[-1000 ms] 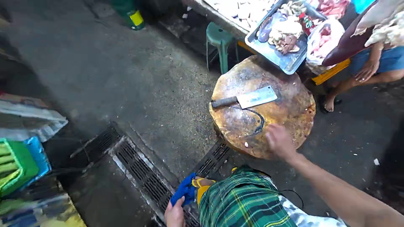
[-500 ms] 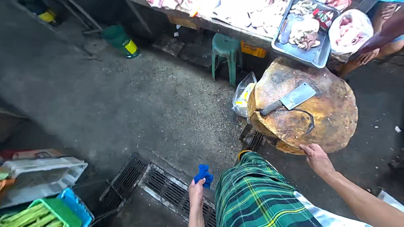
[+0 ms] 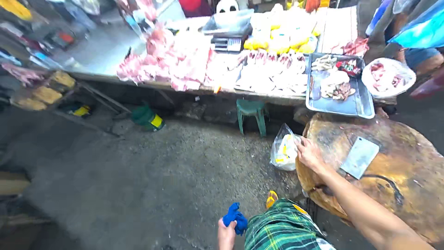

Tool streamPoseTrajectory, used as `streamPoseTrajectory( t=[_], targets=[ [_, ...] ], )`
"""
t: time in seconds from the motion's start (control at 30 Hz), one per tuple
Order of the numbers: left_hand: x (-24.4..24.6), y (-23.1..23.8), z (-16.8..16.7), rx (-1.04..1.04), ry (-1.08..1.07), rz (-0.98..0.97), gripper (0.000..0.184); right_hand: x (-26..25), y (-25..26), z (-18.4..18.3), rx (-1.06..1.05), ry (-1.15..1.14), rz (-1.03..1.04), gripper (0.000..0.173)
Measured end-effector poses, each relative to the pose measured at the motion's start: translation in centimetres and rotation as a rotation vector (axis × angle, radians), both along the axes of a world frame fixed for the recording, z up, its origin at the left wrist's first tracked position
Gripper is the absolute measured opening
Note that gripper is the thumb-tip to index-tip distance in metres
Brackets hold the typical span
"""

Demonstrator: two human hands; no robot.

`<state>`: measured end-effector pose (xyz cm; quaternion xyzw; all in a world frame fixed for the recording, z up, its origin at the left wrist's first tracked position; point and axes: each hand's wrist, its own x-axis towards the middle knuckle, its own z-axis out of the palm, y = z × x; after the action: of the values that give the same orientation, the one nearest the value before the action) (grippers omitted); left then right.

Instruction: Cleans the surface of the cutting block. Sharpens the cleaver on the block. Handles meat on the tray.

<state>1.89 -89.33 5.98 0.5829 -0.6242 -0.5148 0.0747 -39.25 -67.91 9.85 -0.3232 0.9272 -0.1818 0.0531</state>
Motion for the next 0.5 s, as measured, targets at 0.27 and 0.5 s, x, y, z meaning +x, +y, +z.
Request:
streamPoseTrajectory(
  t=[0.27, 0.5],
  targets=[
    [-18.6, -9.7, 6.9, 0.355, 0.539, -0.275, 0.051, 3.8, -16.5, -0.2, -0.448, -1.199, 0.217, 0.079],
    [-33.8, -18.8, 6.0, 0.218, 0.516, -0.305, 0.041, 0.0, -25.4, 0.3, -0.851, -1.175, 0.048, 0.058]
  ],
)
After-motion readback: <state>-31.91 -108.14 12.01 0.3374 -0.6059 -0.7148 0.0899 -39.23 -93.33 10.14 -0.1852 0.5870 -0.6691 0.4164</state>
